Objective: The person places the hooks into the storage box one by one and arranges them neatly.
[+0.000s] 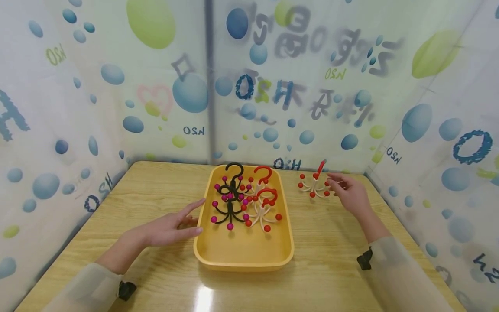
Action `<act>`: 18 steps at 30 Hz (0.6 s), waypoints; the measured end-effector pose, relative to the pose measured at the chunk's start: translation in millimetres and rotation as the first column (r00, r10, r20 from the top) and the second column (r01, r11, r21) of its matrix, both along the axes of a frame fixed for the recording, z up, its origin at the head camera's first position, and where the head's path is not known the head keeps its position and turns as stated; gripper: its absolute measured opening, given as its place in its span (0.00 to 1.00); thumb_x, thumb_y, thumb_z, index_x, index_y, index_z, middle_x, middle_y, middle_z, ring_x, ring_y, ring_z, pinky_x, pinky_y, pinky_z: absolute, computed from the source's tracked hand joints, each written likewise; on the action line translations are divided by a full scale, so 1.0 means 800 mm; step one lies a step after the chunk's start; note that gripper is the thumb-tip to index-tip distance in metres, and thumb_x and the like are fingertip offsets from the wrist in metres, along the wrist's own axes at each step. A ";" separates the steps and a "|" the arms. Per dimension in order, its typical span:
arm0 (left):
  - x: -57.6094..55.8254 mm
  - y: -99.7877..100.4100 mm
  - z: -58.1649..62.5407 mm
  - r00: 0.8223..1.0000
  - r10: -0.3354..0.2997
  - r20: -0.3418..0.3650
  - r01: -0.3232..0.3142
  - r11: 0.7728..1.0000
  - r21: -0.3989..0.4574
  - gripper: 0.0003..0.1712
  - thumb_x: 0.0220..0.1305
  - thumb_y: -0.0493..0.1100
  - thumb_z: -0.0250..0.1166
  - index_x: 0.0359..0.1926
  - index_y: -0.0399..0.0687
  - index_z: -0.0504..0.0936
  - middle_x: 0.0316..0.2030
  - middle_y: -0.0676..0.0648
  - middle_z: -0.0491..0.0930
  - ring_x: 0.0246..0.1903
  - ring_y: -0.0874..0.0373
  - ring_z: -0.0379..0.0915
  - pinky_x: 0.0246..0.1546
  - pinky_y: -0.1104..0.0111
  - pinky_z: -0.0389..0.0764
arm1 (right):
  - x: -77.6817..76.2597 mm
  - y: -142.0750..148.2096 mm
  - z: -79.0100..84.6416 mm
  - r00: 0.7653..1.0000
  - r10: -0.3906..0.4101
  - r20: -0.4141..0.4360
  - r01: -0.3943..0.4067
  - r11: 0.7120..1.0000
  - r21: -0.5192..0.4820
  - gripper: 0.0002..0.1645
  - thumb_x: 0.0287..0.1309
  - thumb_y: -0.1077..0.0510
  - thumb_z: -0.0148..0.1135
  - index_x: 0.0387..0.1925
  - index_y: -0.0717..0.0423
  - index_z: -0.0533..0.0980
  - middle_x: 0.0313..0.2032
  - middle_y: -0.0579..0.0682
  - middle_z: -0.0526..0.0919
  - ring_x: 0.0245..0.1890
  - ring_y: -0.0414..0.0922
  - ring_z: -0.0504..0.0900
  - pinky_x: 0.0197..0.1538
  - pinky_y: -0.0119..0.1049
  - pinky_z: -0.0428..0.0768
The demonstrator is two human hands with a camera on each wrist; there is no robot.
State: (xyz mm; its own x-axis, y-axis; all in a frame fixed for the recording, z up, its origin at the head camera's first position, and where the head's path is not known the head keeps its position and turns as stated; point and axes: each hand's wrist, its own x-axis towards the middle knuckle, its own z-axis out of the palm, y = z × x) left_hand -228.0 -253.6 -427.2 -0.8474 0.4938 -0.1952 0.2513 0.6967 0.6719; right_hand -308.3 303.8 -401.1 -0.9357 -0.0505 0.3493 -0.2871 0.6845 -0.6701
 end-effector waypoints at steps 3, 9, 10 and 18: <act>0.000 0.000 0.000 1.000 0.011 0.005 -0.011 1.000 -0.004 0.51 0.81 0.68 0.59 0.91 0.69 0.42 0.77 0.35 0.75 0.77 0.29 0.69 0.77 0.28 0.64 | -0.014 0.002 0.005 1.000 -0.004 0.004 0.005 1.000 -0.015 0.24 0.84 0.50 0.60 0.70 0.57 0.81 0.58 0.66 0.88 0.36 0.18 0.79 0.41 0.23 0.86; 0.000 -0.001 -0.002 1.000 0.026 0.006 -0.026 1.000 -0.018 0.51 0.80 0.70 0.59 0.90 0.72 0.41 0.77 0.36 0.74 0.78 0.30 0.68 0.77 0.28 0.64 | -0.036 0.004 0.010 1.000 -0.015 0.027 0.014 1.000 0.013 0.26 0.85 0.46 0.57 0.75 0.51 0.79 0.65 0.63 0.83 0.46 0.38 0.87 0.43 0.22 0.84; 0.000 -0.002 -0.002 1.000 0.026 0.005 -0.025 1.000 -0.018 0.51 0.80 0.70 0.58 0.90 0.72 0.41 0.77 0.36 0.74 0.78 0.29 0.68 0.77 0.28 0.64 | -0.039 0.004 0.010 0.999 -0.016 0.034 0.016 1.000 0.021 0.27 0.86 0.46 0.56 0.76 0.50 0.78 0.66 0.63 0.82 0.48 0.44 0.88 0.43 0.21 0.83; -0.002 -0.002 -0.004 0.999 0.033 0.003 -0.033 0.999 -0.023 0.50 0.80 0.69 0.59 0.90 0.73 0.42 0.77 0.37 0.74 0.78 0.29 0.68 0.77 0.27 0.63 | -0.056 0.004 0.007 0.998 -0.022 0.061 0.019 0.999 0.049 0.27 0.87 0.47 0.54 0.79 0.45 0.74 0.76 0.64 0.74 0.53 0.66 0.87 0.42 0.28 0.82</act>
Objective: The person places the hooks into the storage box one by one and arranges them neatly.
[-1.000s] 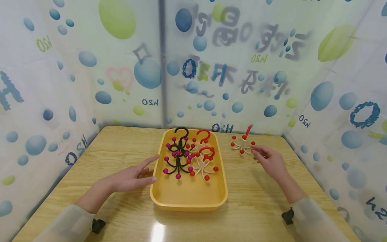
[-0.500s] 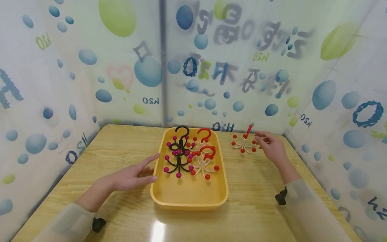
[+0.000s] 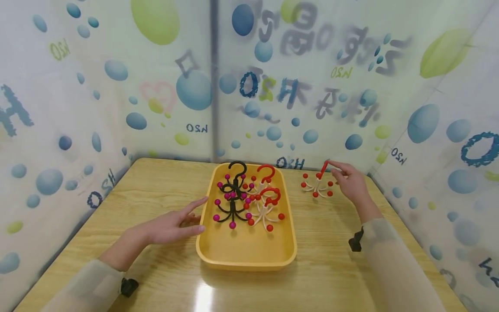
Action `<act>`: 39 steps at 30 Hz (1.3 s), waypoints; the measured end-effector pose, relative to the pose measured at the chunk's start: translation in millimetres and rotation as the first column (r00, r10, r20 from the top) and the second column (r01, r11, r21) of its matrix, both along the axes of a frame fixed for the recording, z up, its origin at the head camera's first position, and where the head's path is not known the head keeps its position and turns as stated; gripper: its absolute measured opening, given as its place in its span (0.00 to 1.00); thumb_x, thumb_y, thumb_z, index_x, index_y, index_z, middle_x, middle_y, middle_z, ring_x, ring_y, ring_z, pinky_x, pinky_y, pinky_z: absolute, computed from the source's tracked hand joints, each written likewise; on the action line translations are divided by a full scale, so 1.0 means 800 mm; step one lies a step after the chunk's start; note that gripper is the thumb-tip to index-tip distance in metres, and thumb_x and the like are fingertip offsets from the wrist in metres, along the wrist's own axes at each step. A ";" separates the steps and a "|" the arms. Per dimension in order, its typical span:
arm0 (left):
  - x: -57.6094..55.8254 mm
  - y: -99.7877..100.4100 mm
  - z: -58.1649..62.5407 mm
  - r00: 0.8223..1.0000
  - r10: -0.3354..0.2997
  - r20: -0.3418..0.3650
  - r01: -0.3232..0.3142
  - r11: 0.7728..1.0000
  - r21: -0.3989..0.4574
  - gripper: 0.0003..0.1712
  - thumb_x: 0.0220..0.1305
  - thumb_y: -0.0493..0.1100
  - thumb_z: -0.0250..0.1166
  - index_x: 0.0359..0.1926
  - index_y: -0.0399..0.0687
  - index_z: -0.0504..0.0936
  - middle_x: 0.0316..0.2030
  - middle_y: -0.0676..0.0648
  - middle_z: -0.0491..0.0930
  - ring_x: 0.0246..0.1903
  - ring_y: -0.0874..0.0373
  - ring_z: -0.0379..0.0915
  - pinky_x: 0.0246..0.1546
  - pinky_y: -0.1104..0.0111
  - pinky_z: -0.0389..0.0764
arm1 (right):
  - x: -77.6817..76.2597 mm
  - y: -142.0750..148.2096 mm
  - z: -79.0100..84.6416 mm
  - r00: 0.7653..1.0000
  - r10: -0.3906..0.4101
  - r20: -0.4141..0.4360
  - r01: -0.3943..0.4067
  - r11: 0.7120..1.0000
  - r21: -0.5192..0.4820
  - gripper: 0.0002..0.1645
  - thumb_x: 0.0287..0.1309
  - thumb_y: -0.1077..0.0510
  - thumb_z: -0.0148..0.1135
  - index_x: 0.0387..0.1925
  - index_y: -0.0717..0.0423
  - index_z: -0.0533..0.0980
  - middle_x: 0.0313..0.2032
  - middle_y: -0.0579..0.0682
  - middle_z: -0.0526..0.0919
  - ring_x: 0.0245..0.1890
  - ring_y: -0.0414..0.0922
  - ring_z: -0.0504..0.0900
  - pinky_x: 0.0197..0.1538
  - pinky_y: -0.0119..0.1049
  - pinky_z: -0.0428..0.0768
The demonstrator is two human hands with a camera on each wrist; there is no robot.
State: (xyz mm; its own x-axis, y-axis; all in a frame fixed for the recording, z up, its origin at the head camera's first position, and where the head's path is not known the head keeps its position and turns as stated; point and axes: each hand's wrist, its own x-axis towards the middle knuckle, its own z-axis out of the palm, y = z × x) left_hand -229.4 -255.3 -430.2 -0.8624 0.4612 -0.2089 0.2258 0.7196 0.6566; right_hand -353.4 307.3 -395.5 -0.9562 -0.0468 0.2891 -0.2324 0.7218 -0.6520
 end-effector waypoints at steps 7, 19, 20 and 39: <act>-0.001 0.001 0.000 1.000 -0.018 -0.003 0.018 1.000 0.000 0.51 0.80 0.69 0.58 0.91 0.71 0.41 0.77 0.35 0.74 0.77 0.28 0.68 0.76 0.26 0.64 | -0.012 0.002 0.000 1.000 0.028 -0.001 -0.028 0.999 -0.015 0.27 0.87 0.48 0.53 0.78 0.49 0.76 0.78 0.63 0.73 0.59 0.63 0.83 0.44 0.17 0.77; -0.002 -0.001 0.001 0.998 -0.054 -0.031 0.054 0.999 0.001 0.51 0.80 0.72 0.56 0.90 0.73 0.40 0.76 0.35 0.75 0.76 0.26 0.69 0.73 0.24 0.66 | -0.022 -0.004 -0.001 1.000 -0.005 0.009 0.005 0.998 -0.061 0.26 0.85 0.50 0.59 0.74 0.56 0.78 0.82 0.61 0.68 0.80 0.68 0.68 0.74 0.65 0.76; -0.001 -0.001 0.002 0.998 -0.061 -0.035 0.061 0.998 0.003 0.51 0.80 0.72 0.55 0.90 0.72 0.40 0.76 0.34 0.75 0.76 0.26 0.69 0.72 0.24 0.66 | -0.023 -0.005 -0.001 1.000 -0.009 0.015 0.010 0.998 -0.068 0.26 0.85 0.49 0.59 0.74 0.56 0.79 0.83 0.60 0.67 0.81 0.67 0.67 0.74 0.64 0.76; 0.000 0.000 0.005 1.000 -0.029 -0.003 0.029 1.000 -0.001 0.52 0.80 0.70 0.59 0.91 0.70 0.42 0.77 0.35 0.74 0.77 0.27 0.68 0.76 0.26 0.63 | -0.026 -0.008 -0.006 0.999 -0.031 0.041 0.034 0.997 -0.071 0.24 0.84 0.54 0.60 0.74 0.52 0.79 0.72 0.63 0.77 0.66 0.64 0.82 0.50 0.28 0.78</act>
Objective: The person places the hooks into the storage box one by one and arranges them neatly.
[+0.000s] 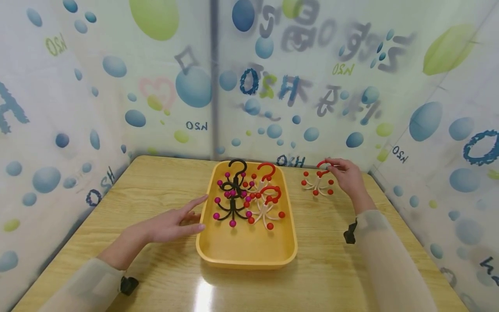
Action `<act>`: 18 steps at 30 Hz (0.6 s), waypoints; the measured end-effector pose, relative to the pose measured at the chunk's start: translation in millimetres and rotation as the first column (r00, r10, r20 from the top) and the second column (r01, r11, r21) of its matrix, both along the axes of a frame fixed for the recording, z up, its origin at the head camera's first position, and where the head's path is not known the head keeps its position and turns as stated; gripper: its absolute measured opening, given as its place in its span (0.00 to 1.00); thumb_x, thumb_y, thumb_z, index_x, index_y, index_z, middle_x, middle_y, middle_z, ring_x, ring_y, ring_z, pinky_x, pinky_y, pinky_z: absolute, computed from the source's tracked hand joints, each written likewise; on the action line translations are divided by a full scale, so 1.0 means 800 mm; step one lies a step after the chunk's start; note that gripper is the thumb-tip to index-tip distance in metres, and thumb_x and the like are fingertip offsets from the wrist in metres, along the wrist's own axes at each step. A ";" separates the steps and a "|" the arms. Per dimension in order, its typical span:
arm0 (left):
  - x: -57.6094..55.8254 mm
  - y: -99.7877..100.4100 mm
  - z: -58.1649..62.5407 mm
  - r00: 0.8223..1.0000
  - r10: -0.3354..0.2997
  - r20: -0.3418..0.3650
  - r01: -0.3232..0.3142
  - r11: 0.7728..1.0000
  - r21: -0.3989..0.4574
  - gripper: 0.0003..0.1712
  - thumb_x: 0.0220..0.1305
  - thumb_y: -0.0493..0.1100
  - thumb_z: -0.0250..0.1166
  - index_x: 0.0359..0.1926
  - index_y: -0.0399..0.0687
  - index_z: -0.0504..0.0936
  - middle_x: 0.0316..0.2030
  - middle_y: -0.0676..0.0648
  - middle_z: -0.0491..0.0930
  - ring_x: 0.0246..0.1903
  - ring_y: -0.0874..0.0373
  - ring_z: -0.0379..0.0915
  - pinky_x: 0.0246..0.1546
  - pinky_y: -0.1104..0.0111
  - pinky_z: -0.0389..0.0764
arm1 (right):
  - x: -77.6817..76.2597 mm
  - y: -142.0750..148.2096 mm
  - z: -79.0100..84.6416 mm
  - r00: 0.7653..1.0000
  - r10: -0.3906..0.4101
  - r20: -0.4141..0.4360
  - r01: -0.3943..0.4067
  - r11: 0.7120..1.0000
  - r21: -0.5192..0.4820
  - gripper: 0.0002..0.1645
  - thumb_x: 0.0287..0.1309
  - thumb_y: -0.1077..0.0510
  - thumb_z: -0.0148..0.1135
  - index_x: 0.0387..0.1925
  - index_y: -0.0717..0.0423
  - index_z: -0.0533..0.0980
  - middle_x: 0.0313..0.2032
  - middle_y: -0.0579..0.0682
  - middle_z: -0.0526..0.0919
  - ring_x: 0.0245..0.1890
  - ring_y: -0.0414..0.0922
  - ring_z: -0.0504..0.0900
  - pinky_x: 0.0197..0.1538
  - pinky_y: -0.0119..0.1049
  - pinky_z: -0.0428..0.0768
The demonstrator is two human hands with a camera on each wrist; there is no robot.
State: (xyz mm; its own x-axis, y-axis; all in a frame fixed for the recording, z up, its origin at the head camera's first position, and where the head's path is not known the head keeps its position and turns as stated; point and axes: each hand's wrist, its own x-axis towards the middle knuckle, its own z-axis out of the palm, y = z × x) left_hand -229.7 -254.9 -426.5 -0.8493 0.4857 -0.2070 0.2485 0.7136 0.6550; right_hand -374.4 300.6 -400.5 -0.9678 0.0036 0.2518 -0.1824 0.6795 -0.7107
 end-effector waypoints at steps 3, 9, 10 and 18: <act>-0.001 -0.001 -0.001 1.000 0.007 0.008 -0.007 1.000 -0.007 0.51 0.80 0.70 0.58 0.90 0.71 0.42 0.77 0.36 0.74 0.78 0.27 0.67 0.76 0.26 0.62 | 0.000 0.004 0.000 1.000 0.009 0.000 -0.009 1.000 0.017 0.24 0.84 0.55 0.59 0.75 0.51 0.78 0.73 0.64 0.76 0.65 0.65 0.81 0.46 0.28 0.78; -0.001 0.000 -0.003 1.000 0.017 0.016 -0.017 1.000 -0.009 0.51 0.80 0.71 0.58 0.90 0.72 0.41 0.78 0.36 0.73 0.78 0.28 0.66 0.76 0.26 0.62 | 0.000 0.007 0.001 0.998 0.028 0.056 -0.028 1.000 -0.003 0.26 0.85 0.54 0.58 0.78 0.48 0.76 0.75 0.63 0.78 0.62 0.62 0.81 0.42 0.22 0.77; -0.001 0.000 -0.003 1.000 0.018 0.017 -0.018 1.000 -0.007 0.51 0.80 0.71 0.58 0.90 0.72 0.41 0.78 0.36 0.73 0.78 0.28 0.66 0.76 0.26 0.62 | 0.000 0.008 0.001 0.998 0.028 0.064 -0.027 1.000 -0.011 0.26 0.85 0.55 0.58 0.78 0.48 0.75 0.74 0.63 0.79 0.61 0.62 0.81 0.39 0.23 0.76; 0.000 0.000 -0.003 1.000 0.015 0.020 -0.015 1.000 0.001 0.51 0.80 0.70 0.58 0.90 0.72 0.41 0.78 0.35 0.73 0.78 0.28 0.66 0.76 0.26 0.62 | 0.004 0.010 -0.003 0.998 0.024 0.061 -0.023 1.000 -0.017 0.28 0.84 0.55 0.60 0.79 0.46 0.74 0.69 0.65 0.82 0.61 0.67 0.84 0.37 0.22 0.80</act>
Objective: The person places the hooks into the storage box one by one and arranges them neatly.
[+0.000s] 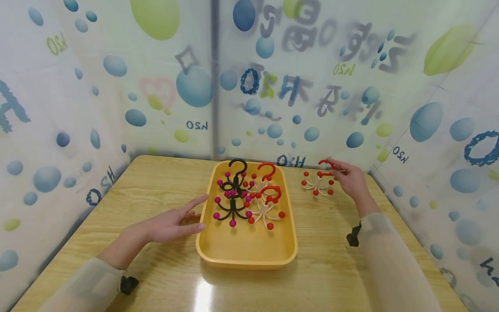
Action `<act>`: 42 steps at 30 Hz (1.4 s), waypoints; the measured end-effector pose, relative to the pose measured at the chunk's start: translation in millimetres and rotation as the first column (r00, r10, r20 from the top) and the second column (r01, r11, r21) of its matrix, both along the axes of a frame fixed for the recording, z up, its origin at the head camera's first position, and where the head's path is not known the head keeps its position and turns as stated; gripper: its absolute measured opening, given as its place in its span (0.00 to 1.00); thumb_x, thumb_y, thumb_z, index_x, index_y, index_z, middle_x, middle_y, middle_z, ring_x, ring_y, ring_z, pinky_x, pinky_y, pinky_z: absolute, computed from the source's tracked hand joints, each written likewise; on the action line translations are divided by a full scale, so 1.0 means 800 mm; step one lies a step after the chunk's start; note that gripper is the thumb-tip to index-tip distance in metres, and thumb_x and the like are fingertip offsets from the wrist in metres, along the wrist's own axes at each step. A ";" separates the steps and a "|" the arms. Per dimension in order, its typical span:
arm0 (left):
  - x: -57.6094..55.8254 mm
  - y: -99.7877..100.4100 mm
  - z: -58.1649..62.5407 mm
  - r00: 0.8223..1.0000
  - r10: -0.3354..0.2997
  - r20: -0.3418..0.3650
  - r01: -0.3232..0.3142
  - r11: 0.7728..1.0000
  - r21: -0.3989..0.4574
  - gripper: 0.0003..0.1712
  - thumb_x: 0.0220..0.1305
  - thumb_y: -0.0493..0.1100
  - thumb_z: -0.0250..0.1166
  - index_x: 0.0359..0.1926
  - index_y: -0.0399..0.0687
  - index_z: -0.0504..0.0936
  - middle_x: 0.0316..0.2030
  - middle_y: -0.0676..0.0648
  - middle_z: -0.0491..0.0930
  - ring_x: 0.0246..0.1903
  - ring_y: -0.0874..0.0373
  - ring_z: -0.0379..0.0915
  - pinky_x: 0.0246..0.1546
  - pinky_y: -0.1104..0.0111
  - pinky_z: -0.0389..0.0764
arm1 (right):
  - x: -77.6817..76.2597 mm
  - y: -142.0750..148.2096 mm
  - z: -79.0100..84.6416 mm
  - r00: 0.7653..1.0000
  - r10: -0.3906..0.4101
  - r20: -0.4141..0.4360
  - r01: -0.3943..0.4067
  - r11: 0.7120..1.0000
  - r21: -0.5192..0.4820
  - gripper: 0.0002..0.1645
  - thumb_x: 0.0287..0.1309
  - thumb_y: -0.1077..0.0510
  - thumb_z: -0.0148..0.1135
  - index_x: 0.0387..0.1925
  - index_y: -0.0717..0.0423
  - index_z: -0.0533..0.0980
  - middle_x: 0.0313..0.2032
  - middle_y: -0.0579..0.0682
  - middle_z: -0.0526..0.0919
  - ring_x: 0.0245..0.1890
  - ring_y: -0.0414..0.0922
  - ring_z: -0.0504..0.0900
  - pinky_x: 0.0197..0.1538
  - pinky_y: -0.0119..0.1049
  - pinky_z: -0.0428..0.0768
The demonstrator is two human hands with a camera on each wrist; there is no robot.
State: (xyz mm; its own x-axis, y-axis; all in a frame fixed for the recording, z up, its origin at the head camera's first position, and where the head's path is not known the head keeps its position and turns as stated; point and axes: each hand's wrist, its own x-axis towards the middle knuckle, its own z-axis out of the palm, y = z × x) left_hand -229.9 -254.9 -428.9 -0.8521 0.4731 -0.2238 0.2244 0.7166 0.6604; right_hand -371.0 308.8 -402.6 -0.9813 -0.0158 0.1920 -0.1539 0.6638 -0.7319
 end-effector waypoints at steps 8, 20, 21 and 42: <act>0.001 0.002 0.001 1.000 -0.003 0.003 0.003 1.000 0.010 0.51 0.80 0.69 0.59 0.90 0.72 0.41 0.78 0.36 0.73 0.78 0.28 0.66 0.77 0.26 0.62 | 0.020 0.004 0.002 0.999 -0.002 -0.038 0.003 1.000 0.017 0.28 0.82 0.54 0.62 0.78 0.50 0.75 0.66 0.65 0.85 0.58 0.64 0.89 0.42 0.26 0.87; 0.003 -0.002 0.001 1.000 -0.007 -0.007 0.007 1.000 0.018 0.51 0.81 0.68 0.58 0.91 0.70 0.41 0.78 0.34 0.73 0.78 0.28 0.67 0.76 0.27 0.64 | 0.077 0.001 0.018 0.978 0.139 -0.157 -0.131 0.990 0.060 0.26 0.80 0.56 0.65 0.74 0.52 0.80 0.61 0.64 0.88 0.41 0.32 0.91 0.40 0.24 0.87; 0.003 -0.002 0.001 1.000 -0.008 -0.009 0.008 1.000 0.018 0.51 0.81 0.69 0.58 0.91 0.70 0.41 0.78 0.34 0.72 0.78 0.28 0.67 0.76 0.27 0.64 | 0.083 0.000 0.019 0.976 0.148 -0.162 -0.141 0.988 0.057 0.26 0.80 0.57 0.65 0.74 0.53 0.80 0.61 0.64 0.88 0.40 0.28 0.90 0.40 0.25 0.88; 0.001 0.000 0.002 1.000 -0.016 -0.017 0.016 1.000 0.016 0.52 0.80 0.70 0.59 0.91 0.70 0.41 0.78 0.35 0.74 0.78 0.28 0.67 0.77 0.27 0.63 | 0.213 -0.031 0.070 0.902 0.288 -0.322 -0.311 0.950 -0.024 0.26 0.68 0.73 0.71 0.65 0.61 0.85 0.49 0.29 0.90 0.37 0.33 0.89 0.34 0.32 0.91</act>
State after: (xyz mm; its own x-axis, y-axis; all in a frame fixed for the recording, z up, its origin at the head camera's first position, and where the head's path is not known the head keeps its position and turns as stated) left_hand -229.2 -254.7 -427.0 -0.8479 0.4902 -0.2019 0.2468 0.7020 0.6680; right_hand -200.4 284.0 -347.0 -0.8229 -0.2739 0.4979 -0.5643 0.4971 -0.6592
